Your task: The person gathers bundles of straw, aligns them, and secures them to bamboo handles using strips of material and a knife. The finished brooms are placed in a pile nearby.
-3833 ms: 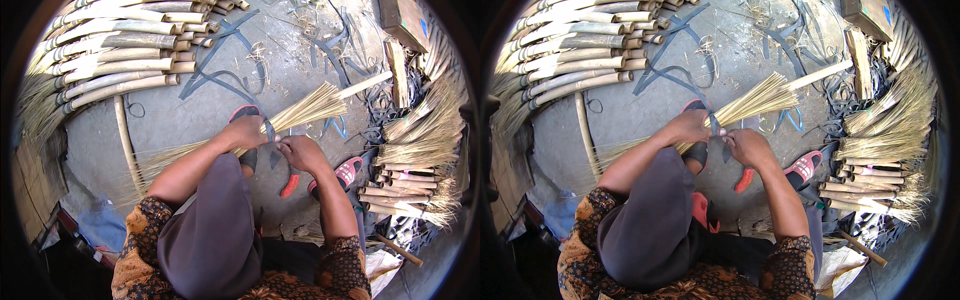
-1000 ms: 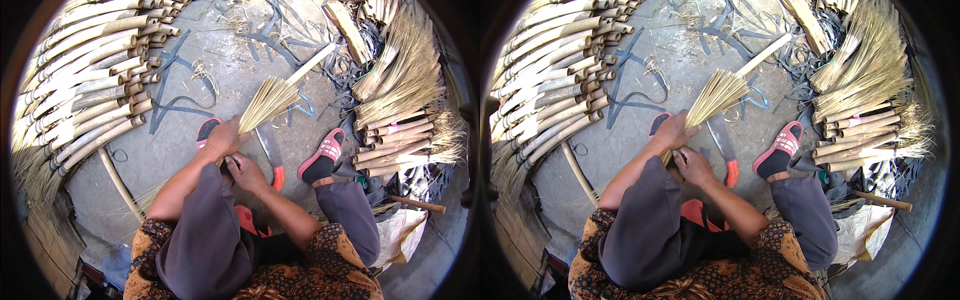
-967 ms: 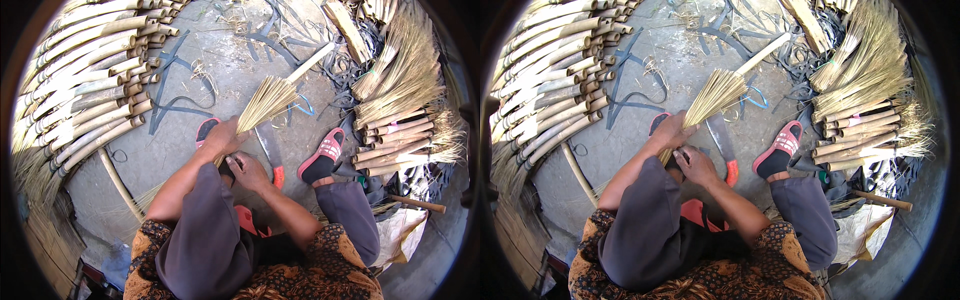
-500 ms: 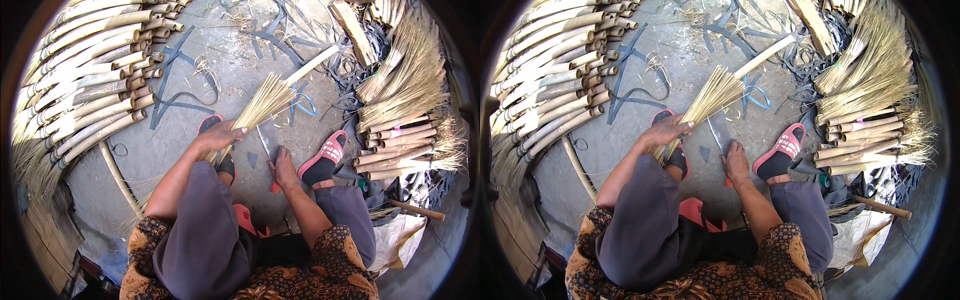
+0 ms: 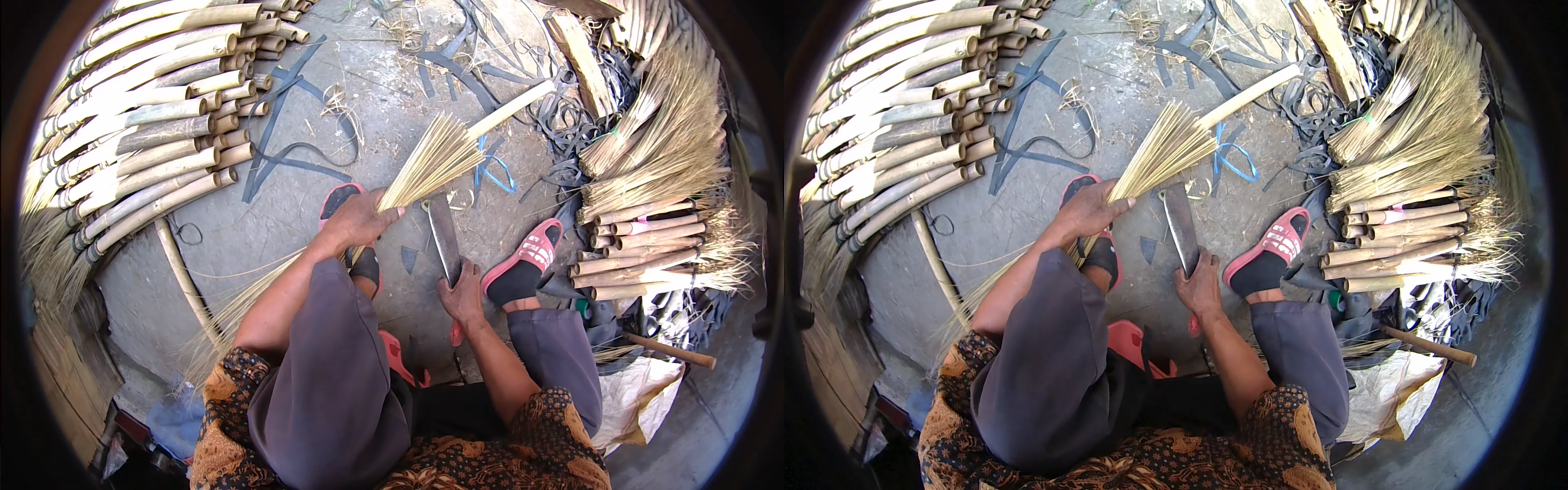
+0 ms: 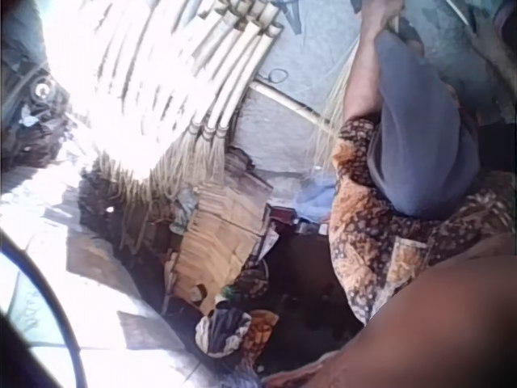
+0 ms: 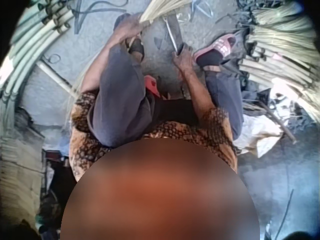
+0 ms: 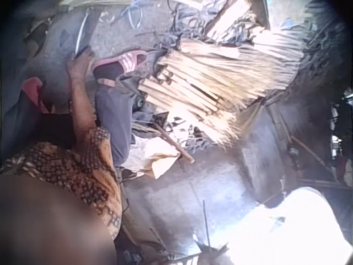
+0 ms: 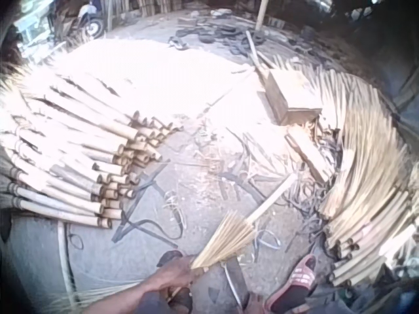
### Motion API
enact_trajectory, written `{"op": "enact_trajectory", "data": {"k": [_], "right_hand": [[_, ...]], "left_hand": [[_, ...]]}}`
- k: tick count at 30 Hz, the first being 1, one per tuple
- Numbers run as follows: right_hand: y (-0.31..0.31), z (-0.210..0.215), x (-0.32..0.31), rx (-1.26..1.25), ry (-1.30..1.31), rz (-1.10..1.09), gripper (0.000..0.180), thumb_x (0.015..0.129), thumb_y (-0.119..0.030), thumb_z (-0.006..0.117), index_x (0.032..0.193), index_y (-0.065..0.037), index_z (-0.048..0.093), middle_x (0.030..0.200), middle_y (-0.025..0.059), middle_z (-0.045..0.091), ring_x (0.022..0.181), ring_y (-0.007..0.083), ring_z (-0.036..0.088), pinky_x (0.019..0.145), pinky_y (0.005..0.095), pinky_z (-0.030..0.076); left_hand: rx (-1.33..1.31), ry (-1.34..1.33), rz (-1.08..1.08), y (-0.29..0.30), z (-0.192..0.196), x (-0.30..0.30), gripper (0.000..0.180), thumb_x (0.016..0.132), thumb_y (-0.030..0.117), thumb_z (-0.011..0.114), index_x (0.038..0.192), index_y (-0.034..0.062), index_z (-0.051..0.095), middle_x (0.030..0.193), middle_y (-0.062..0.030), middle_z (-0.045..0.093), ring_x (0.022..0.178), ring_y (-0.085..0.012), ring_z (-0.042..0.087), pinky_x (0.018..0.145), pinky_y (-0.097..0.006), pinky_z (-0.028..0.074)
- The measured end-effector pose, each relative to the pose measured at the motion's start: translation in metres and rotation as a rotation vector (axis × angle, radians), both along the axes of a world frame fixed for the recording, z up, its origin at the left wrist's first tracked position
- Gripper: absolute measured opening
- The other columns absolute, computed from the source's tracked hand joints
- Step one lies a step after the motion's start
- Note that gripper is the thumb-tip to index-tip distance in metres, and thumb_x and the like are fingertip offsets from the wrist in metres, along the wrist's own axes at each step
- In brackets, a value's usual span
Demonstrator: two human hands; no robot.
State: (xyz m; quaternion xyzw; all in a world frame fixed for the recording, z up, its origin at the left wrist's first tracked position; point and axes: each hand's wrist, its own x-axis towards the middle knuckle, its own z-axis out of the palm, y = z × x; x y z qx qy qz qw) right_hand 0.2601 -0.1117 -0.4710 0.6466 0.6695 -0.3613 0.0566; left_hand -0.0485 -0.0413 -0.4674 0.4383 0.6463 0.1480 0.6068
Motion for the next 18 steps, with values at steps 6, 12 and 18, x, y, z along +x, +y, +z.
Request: {"op": "enact_trajectory", "data": {"k": [6, 12, 18], "right_hand": [[-0.011, -0.006, 0.018, -0.176, 0.242, -0.145, 0.047, 0.098, -0.018, 0.064, 0.136, 0.005, 0.052, 0.109, 0.0264, 0.063, 0.103, 0.0418, 0.064, 0.093, 0.0487, 0.052], [-0.005, -0.002, 0.022, -0.275, 0.505, -0.717, 0.031, 0.106, -0.017, 0.053, 0.13, 0.002, 0.058, 0.084, 0.0139, 0.063, 0.063, 0.0233, 0.063, 0.059, 0.0386, 0.052], [0.08, 0.024, 0.037, 0.115, 0.221, -0.297, 0.027, 0.107, -0.022, 0.056, 0.121, 0.0, 0.063, 0.076, 0.0129, 0.064, 0.059, 0.0218, 0.063, 0.055, 0.0373, 0.049]], "left_hand": [[0.082, 0.016, 0.043, -0.006, 0.004, -0.001, 0.049, 0.096, 0.044, 0.075, 0.135, 0.0141, 0.07, 0.087, -0.0153, 0.074, 0.082, -0.0273, 0.073, 0.082, -0.043, 0.054], [-0.153, -0.109, 0.092, -0.002, 0.001, -0.005, 0.05, 0.092, 0.043, 0.078, 0.135, 0.017, 0.071, 0.095, -0.0195, 0.076, 0.089, -0.0312, 0.075, 0.084, -0.043, 0.055], [0.068, 0.213, -0.089, 0.007, 0.003, 0.007, 0.056, 0.091, 0.034, 0.077, 0.13, -0.0038, 0.062, 0.1, -0.0265, 0.075, 0.095, -0.0401, 0.076, 0.083, -0.047, 0.058]]}}
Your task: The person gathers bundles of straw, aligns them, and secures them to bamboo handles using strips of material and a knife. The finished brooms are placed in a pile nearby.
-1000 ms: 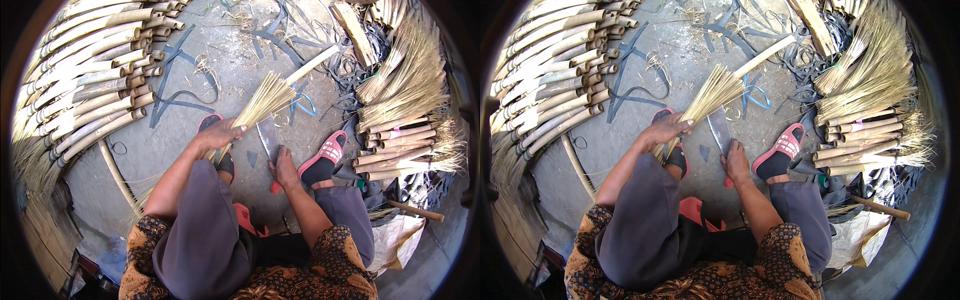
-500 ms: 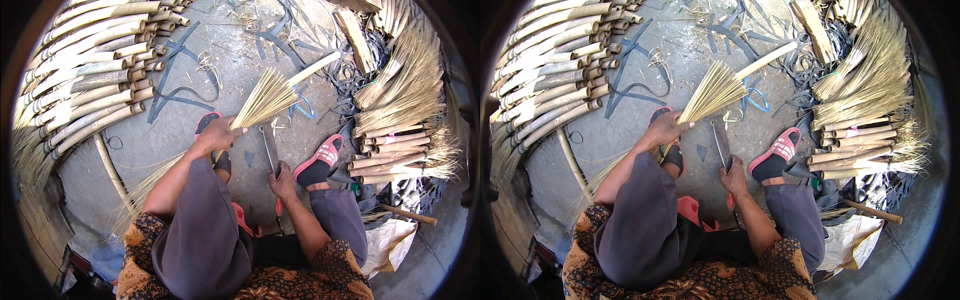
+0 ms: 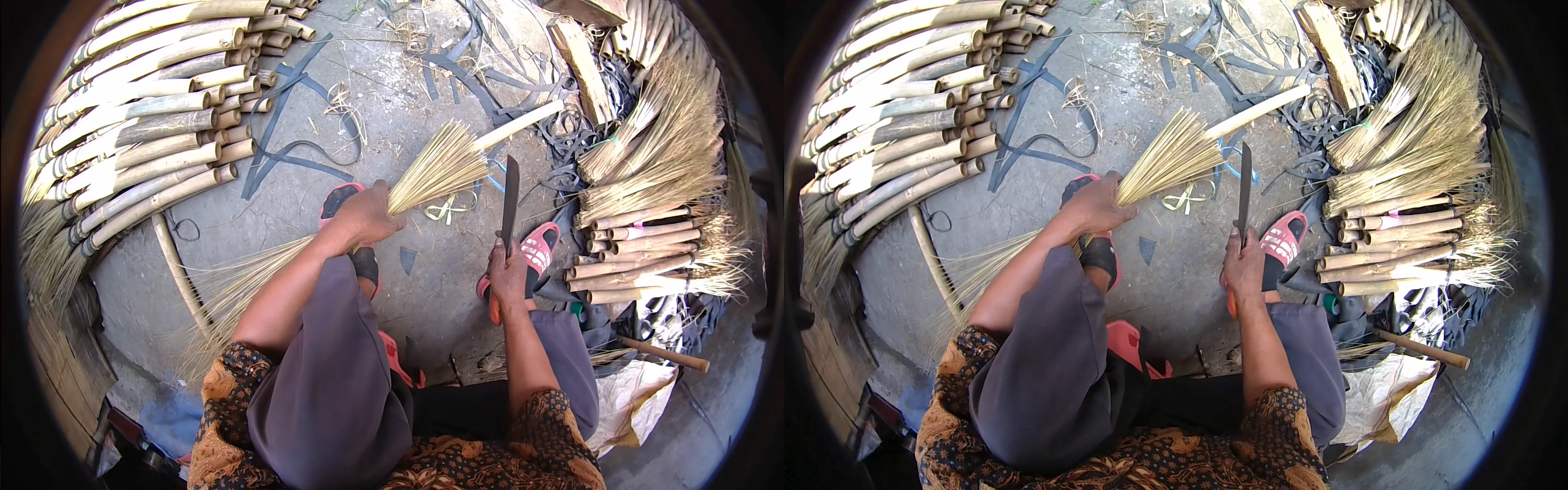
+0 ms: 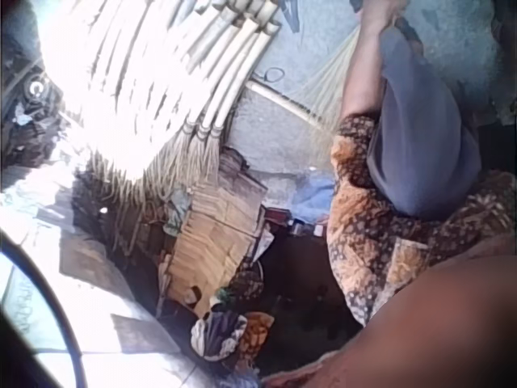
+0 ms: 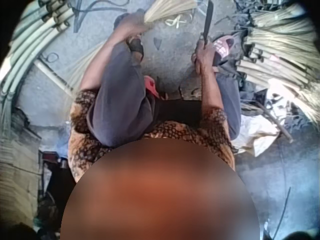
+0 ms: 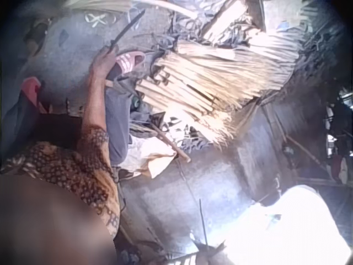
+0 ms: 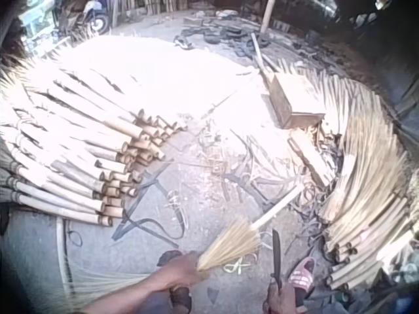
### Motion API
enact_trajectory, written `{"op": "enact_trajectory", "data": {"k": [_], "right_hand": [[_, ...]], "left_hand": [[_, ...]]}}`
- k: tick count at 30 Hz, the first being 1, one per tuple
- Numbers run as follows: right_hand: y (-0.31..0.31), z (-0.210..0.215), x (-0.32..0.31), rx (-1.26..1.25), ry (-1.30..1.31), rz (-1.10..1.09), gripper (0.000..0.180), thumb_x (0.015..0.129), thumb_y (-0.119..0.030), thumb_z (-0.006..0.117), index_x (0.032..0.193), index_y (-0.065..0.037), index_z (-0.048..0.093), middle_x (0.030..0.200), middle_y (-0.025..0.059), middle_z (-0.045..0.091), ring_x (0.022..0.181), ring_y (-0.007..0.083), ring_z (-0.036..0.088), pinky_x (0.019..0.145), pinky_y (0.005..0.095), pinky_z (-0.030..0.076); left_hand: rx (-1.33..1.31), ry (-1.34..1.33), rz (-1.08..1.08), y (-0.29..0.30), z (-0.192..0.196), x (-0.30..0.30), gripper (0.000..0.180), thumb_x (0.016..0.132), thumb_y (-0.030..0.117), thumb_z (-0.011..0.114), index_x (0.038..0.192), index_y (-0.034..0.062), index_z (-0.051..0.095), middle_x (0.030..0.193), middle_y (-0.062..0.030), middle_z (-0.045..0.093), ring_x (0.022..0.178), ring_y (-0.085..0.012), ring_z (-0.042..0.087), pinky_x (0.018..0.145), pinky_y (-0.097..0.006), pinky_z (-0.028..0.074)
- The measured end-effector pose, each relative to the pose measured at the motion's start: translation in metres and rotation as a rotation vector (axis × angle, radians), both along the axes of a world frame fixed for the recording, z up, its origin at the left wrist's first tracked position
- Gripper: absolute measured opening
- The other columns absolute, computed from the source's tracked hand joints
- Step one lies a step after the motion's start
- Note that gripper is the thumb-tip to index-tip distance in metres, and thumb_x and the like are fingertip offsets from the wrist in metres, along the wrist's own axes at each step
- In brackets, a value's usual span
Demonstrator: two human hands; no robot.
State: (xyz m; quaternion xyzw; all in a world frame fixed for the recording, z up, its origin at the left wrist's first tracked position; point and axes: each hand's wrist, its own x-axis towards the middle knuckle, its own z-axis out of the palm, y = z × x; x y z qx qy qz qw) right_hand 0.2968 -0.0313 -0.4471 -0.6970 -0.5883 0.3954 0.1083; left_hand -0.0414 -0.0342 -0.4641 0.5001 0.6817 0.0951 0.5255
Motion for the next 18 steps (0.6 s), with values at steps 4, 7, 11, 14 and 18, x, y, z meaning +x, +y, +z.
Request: {"op": "enact_trajectory", "data": {"k": [4, 7, 11, 14, 18], "right_hand": [[0.075, 0.016, 0.001, 0.039, -0.145, 0.166, 0.027, 0.107, -0.026, 0.057, 0.108, 0.0, 0.064, 0.076, 0.0172, 0.064, 0.07, 0.0286, 0.069, 0.064, 0.0417, 0.052], [0.108, 0.013, -0.012, -0.121, -0.145, 0.045, 0.03, 0.108, -0.029, 0.057, 0.099, -0.001, 0.061, 0.073, 0.013, 0.061, 0.066, 0.0259, 0.066, 0.061, 0.0422, 0.051], [0.118, 0.021, -0.021, 0.114, -0.234, 0.827, 0.028, 0.108, -0.026, 0.056, 0.1, 0.0, 0.059, 0.073, 0.021, 0.061, 0.072, 0.0428, 0.066, 0.067, 0.0504, 0.05], [0.117, 0.029, -0.024, 0.023, -0.254, 0.624, 0.025, 0.106, -0.022, 0.054, 0.101, 0.001, 0.061, 0.086, 0.032, 0.064, 0.09, 0.0548, 0.064, 0.078, 0.0584, 0.051], [0.106, 0.03, -0.03, -0.03, -0.196, 0.634, 0.024, 0.105, -0.021, 0.055, 0.102, 0.002, 0.061, 0.09, 0.0347, 0.066, 0.092, 0.055, 0.065, 0.079, 0.0595, 0.051]], "left_hand": [[-0.089, 0.23, -0.117, 0.01, 0.005, 0.011, 0.051, 0.089, 0.03, 0.077, 0.122, -0.0054, 0.061, 0.103, -0.0288, 0.074, 0.1, -0.0451, 0.074, 0.087, -0.051, 0.058], [-0.083, 0.262, -0.135, 0.01, 0.005, 0.016, 0.048, 0.089, 0.029, 0.076, 0.12, -0.004, 0.061, 0.103, -0.0296, 0.074, 0.101, -0.0464, 0.073, 0.089, -0.052, 0.057], [-0.096, 0.268, -0.104, 0.007, 0.002, 0.016, 0.045, 0.089, 0.026, 0.076, 0.12, -0.0039, 0.063, 0.105, -0.0299, 0.074, 0.102, -0.0465, 0.073, 0.089, -0.052, 0.058], [-0.134, 0.28, -0.084, 0.006, 0.0, 0.015, 0.043, 0.088, 0.022, 0.075, 0.122, -0.0026, 0.063, 0.107, -0.03, 0.074, 0.104, -0.0468, 0.072, 0.09, -0.052, 0.057], [-0.116, 0.261, -0.091, 0.006, 0.0, 0.014, 0.043, 0.088, 0.021, 0.075, 0.122, -0.0025, 0.063, 0.108, -0.0303, 0.073, 0.105, -0.0471, 0.072, 0.09, -0.053, 0.057]]}}
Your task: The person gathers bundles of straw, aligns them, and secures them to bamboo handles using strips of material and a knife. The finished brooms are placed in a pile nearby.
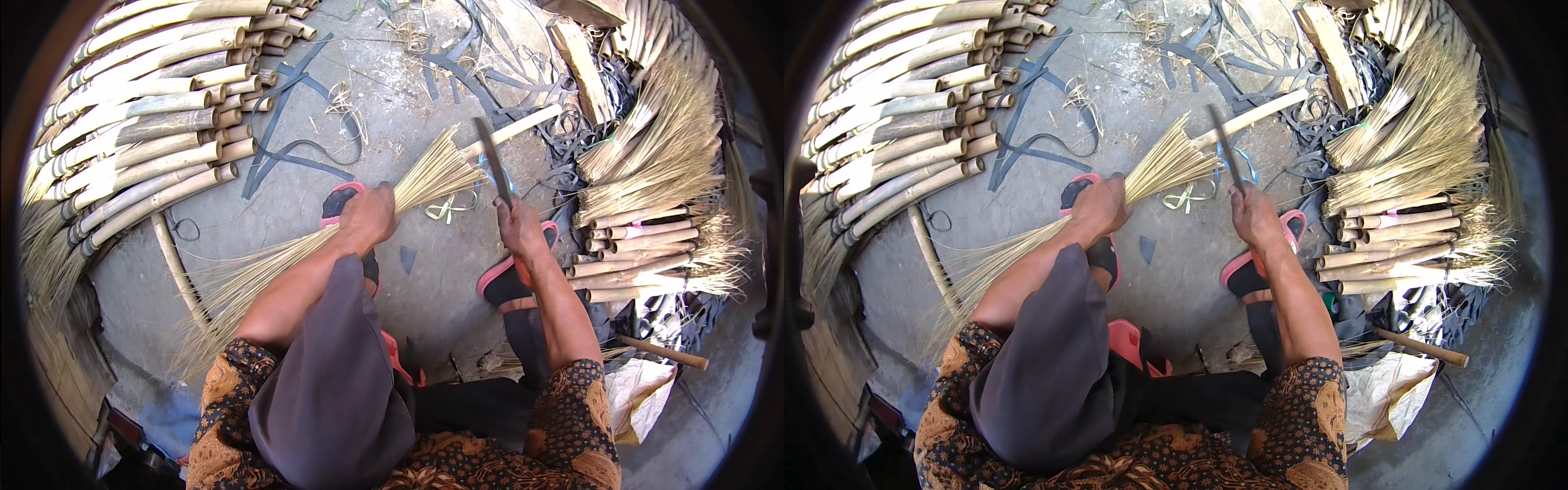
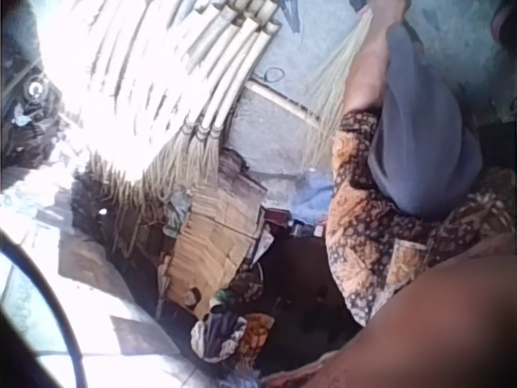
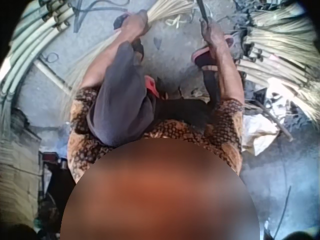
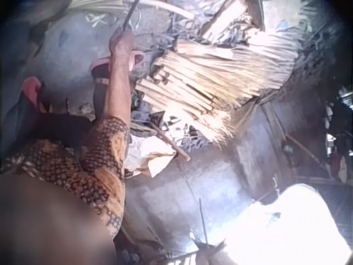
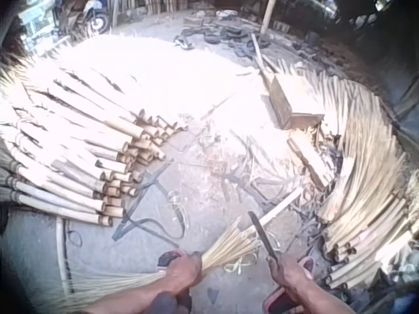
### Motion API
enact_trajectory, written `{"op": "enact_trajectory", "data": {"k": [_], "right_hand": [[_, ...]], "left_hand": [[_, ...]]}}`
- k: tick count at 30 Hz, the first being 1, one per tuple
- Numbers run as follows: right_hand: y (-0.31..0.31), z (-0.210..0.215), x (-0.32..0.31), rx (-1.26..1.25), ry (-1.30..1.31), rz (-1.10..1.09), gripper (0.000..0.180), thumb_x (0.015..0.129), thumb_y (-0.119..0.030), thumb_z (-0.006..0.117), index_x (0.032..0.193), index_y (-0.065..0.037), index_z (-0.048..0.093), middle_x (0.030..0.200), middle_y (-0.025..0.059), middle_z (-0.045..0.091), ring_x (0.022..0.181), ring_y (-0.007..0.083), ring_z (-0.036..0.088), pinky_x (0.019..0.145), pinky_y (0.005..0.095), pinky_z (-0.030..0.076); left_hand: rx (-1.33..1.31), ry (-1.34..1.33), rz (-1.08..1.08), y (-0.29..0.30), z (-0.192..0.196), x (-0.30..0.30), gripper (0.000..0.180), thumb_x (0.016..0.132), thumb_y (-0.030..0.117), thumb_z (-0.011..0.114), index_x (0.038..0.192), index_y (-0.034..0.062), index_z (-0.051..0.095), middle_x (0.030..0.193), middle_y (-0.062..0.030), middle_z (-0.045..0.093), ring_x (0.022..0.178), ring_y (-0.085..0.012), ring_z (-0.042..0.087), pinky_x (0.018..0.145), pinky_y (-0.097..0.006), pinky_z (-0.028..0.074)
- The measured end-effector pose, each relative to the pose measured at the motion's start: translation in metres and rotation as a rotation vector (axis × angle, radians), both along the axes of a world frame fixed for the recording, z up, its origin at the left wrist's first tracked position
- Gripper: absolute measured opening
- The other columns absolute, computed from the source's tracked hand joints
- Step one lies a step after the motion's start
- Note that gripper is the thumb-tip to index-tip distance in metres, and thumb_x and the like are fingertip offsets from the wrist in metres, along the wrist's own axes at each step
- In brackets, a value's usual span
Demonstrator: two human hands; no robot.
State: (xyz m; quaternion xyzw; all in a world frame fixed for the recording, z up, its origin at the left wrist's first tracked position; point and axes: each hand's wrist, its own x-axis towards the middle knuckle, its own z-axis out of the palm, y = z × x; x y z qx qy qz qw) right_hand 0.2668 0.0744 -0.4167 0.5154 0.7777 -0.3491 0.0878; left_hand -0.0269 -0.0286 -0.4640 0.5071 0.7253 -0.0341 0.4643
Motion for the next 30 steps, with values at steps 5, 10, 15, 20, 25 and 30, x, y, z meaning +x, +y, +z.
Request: {"op": "enact_trajectory", "data": {"k": [5, 10, 15, 20, 25, 30], "right_hand": [[-0.014, 0.005, -0.006, 0.069, -0.067, -0.009, 0.023, 0.106, -0.021, 0.054, 0.104, 0.001, 0.06, 0.09, 0.03, 0.066, 0.093, 0.0537, 0.064, 0.078, 0.0562, 0.051], [-0.03, 0.009, -0.016, -0.09, 0.004, 0.078, 0.026, 0.107, -0.024, 0.054, 0.11, 0.0, 0.063, 0.085, 0.0279, 0.066, 0.086, 0.0505, 0.067, 0.074, 0.0533, 0.051], [-0.023, 0.007, -0.005, -0.047, -0.018, -0.362, 0.026, 0.106, -0.021, 0.053, 0.111, 0.002, 0.063, 0.092, 0.0324, 0.067, 0.095, 0.0533, 0.066, 0.083, 0.0568, 0.053], [-0.022, 0.014, 0.014, -0.125, -0.045, 0.197, 0.021, 0.105, -0.018, 0.056, 0.111, 0.001, 0.062, 0.09, 0.0283, 0.066, 0.093, 0.0514, 0.065, 0.079, 0.0534, 0.052], [-0.038, 0.017, 0.007, -0.075, -0.056, -0.006, 0.023, 0.106, -0.021, 0.054, 0.107, 0.001, 0.061, 0.094, 0.0304, 0.066, 0.096, 0.0525, 0.065, 0.08, 0.0545, 0.052], [-0.056, 0.011, -0.003, -0.108, -0.015, 0.114, 0.021, 0.104, -0.018, 0.053, 0.109, 0.002, 0.06, 0.096, 0.031, 0.067, 0.095, 0.0536, 0.065, 0.082, 0.0578, 0.051]], "left_hand": [[0.008, -0.008, 0.043, 0.0, 0.0, 0.0, 0.046, 0.086, 0.022, 0.076, 0.121, -0.0043, 0.063, 0.109, -0.0303, 0.073, 0.105, -0.0472, 0.072, 0.091, -0.053, 0.057], [0.021, -0.01, 0.025, 0.001, 0.0, -0.002, 0.046, 0.085, 0.022, 0.076, 0.121, -0.0035, 0.064, 0.108, -0.0296, 0.074, 0.104, -0.0471, 0.072, 0.091, -0.053, 0.057], [-0.016, -0.121, 0.03, 0.006, -0.006, -0.009, 0.043, 0.08, 0.024, 0.077, 0.112, -0.0033, 0.07, 0.101, -0.0292, 0.075, 0.097, -0.0432, 0.074, 0.088, -0.049, 0.057], [0.033, -0.331, -0.029, 0.007, -0.019, -0.008, 0.037, 0.076, 0.026, 0.079, 0.097, -0.0036, 0.074, 0.092, -0.0276, 0.075, 0.091, -0.039, 0.075, 0.083, -0.046, 0.057], [0.073, -0.367, 0.005, 0.008, -0.025, -0.006, 0.05, 0.075, 0.028, 0.083, 0.108, -0.0071, 0.07, 0.096, -0.0294, 0.074, 0.094, -0.0416, 0.075, 0.085, -0.047, 0.058], [0.144, -0.157, 0.027, -0.005, -0.008, 0.0, 0.066, 0.077, 0.033, 0.087, 0.119, -0.0101, 0.061, 0.101, -0.0323, 0.073, 0.097, -0.0458, 0.074, 0.085, -0.048, 0.059]]}}
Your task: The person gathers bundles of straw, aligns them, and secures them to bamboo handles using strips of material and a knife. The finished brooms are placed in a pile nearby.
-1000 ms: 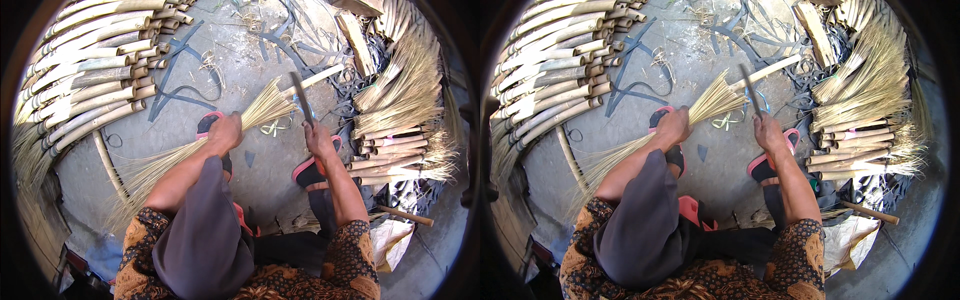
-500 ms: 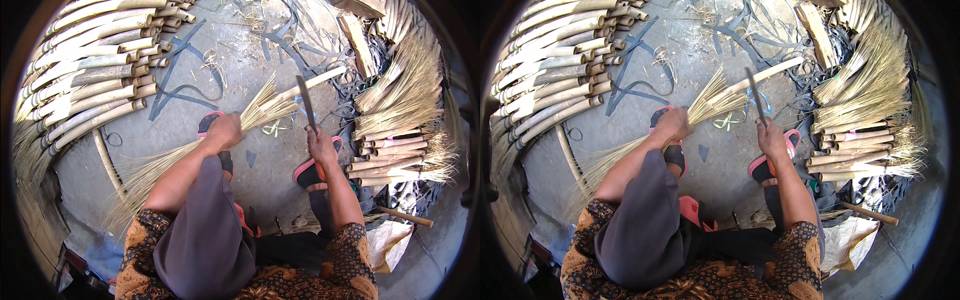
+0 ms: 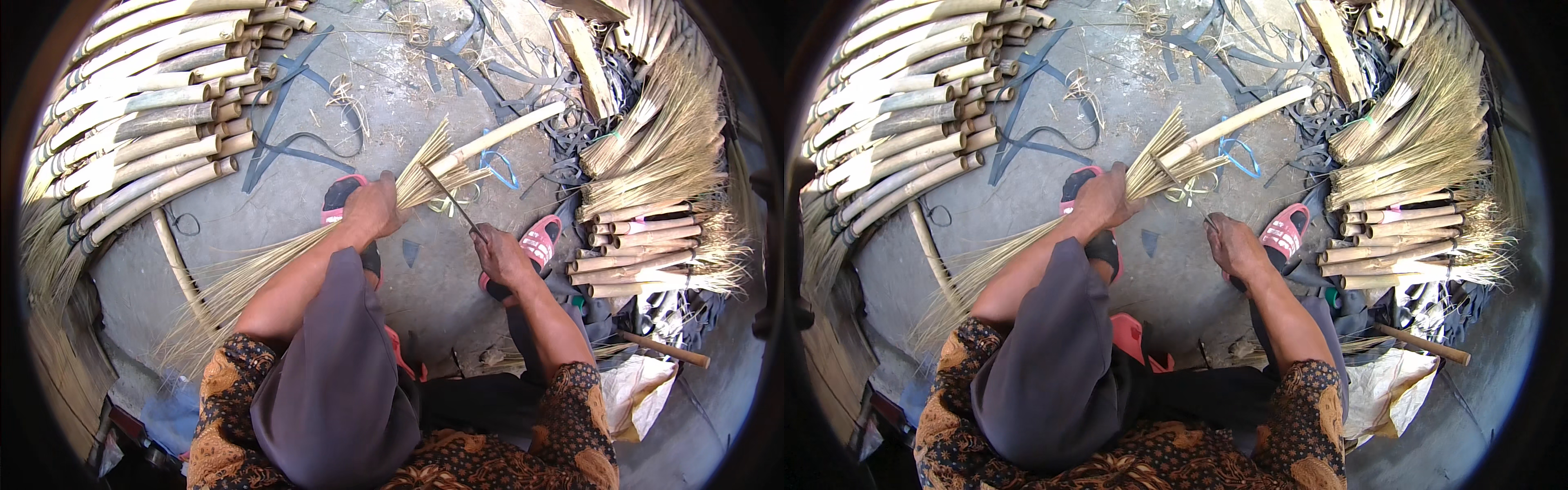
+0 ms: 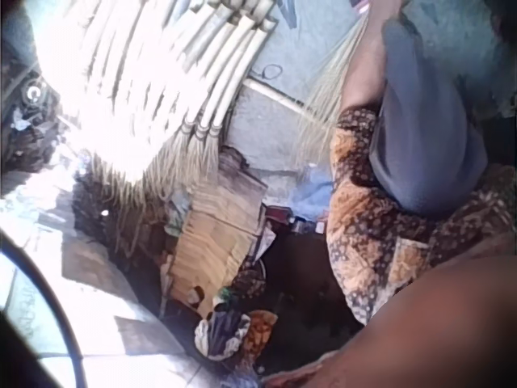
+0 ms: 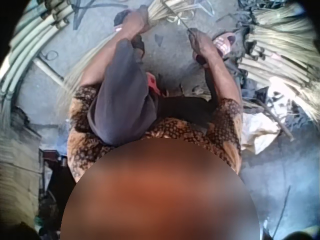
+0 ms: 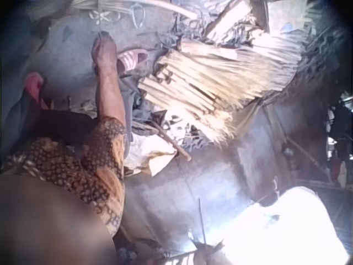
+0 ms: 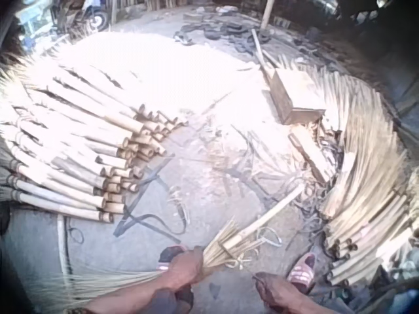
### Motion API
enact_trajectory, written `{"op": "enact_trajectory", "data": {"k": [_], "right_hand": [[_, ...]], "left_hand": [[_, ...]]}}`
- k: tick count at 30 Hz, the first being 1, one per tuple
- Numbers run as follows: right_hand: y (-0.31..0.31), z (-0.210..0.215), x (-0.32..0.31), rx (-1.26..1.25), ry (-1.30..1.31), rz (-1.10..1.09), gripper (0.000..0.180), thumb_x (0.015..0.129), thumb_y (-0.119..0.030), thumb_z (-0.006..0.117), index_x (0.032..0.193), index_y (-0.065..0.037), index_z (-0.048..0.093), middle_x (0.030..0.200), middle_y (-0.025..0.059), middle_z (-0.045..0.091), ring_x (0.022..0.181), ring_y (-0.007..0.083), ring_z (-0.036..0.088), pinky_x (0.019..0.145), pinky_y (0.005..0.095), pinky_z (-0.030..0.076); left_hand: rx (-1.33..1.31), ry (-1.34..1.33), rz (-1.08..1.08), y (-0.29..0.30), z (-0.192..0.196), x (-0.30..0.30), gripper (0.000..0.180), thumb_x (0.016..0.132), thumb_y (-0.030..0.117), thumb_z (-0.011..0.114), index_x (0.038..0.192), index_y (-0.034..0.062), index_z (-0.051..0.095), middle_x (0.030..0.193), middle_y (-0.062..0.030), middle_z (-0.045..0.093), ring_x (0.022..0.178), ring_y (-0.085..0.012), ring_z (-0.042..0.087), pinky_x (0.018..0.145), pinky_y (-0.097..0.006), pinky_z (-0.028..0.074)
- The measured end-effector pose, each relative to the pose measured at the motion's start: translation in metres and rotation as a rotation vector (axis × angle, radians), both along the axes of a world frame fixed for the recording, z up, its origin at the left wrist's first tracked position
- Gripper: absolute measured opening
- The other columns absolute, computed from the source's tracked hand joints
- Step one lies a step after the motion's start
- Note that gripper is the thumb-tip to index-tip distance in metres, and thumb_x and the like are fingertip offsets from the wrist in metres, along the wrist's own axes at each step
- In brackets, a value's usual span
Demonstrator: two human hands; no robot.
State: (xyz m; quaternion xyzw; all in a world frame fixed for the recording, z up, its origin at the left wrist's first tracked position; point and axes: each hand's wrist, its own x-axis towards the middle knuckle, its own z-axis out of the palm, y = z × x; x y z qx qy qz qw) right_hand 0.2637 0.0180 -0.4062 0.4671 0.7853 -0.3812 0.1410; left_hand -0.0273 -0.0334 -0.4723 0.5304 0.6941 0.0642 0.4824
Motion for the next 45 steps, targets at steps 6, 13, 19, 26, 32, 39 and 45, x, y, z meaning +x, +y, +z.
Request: {"op": "enact_trajectory", "data": {"k": [6, 13, 19, 26, 32, 39, 45], "right_hand": [[0.024, -0.009, 0.012, -0.09, -0.05, -0.752, 0.023, 0.106, -0.021, 0.056, 0.117, -0.001, 0.064, 0.087, 0.0266, 0.066, 0.087, 0.051, 0.065, 0.077, 0.0512, 0.053], [0.004, 0.0, 0.016, 0.059, 0.005, -0.088, 0.02, 0.104, -0.018, 0.055, 0.112, 0.0, 0.062, 0.097, 0.0294, 0.067, 0.093, 0.0517, 0.066, 0.08, 0.0555, 0.052], [-0.017, -0.009, -0.001, -0.004, 0.022, -0.047, 0.019, 0.1, -0.015, 0.056, 0.11, 0.001, 0.06, 0.1, 0.033, 0.067, 0.097, 0.0519, 0.066, 0.084, 0.0577, 0.052], [-0.005, -0.008, 0.006, 0.038, -0.029, -0.305, 0.021, 0.103, -0.018, 0.054, 0.11, 0.001, 0.06, 0.098, 0.0324, 0.067, 0.095, 0.0532, 0.065, 0.082, 0.0581, 0.051], [-0.012, 0.0, 0.009, 0.04, 0.015, -0.169, 0.021, 0.103, -0.018, 0.055, 0.111, 0.001, 0.059, 0.093, 0.0313, 0.067, 0.09, 0.055, 0.065, 0.08, 0.0594, 0.051], [-0.026, -0.012, -0.002, 0.001, 0.072, -0.018, 0.019, 0.101, -0.016, 0.053, 0.109, 0.0, 0.06, 0.094, 0.0315, 0.067, 0.09, 0.0537, 0.066, 0.078, 0.0584, 0.051], [-0.008, -0.019, 0.01, 0.055, 0.081, -0.32, 0.019, 0.104, -0.017, 0.052, 0.108, -0.001, 0.059, 0.093, 0.0305, 0.067, 0.091, 0.0528, 0.066, 0.078, 0.0589, 0.051]], "left_hand": [[-0.045, -0.015, -0.073, 0.005, 0.005, -0.005, 0.051, 0.081, 0.023, 0.079, 0.117, -0.0084, 0.061, 0.099, -0.0275, 0.074, 0.09, -0.0407, 0.075, 0.079, -0.047, 0.058], [-0.076, -0.285, -0.092, 0.014, -0.003, -0.002, 0.054, 0.082, 0.024, 0.08, 0.119, -0.0078, 0.059, 0.097, -0.0276, 0.073, 0.088, -0.0376, 0.075, 0.077, -0.044, 0.058], [0.008, 0.051, -0.05, 0.0, -0.002, 0.008, 0.062, 0.079, 0.03, 0.085, 0.118, -0.0093, 0.056, 0.105, -0.0314, 0.073, 0.093, -0.0444, 0.074, 0.083, -0.049, 0.056], [0.02, -0.211, -0.02, 0.006, -0.012, -0.002, 0.038, 0.077, 0.023, 0.083, 0.1, -0.004, 0.069, 0.082, -0.0188, 0.074, 0.075, -0.0302, 0.074, 0.069, -0.042, 0.055], [-0.194, -0.47, -0.023, 0.022, -0.017, -0.003, 0.04, 0.073, 0.023, 0.084, 0.098, -0.0047, 0.072, 0.074, -0.0139, 0.071, 0.069, -0.0244, 0.071, 0.068, -0.039, 0.056], [-0.04, 0.034, -0.02, -0.001, 0.012, 0.007, 0.062, 0.077, 0.029, 0.087, 0.121, -0.0074, 0.06, 0.105, -0.0277, 0.074, 0.097, -0.0398, 0.075, 0.086, -0.048, 0.058], [-0.139, -0.016, -0.078, -0.004, 0.003, -0.007, 0.056, 0.077, 0.025, 0.084, 0.12, -0.0035, 0.062, 0.105, -0.0261, 0.075, 0.1, -0.0389, 0.074, 0.087, -0.045, 0.056]]}}
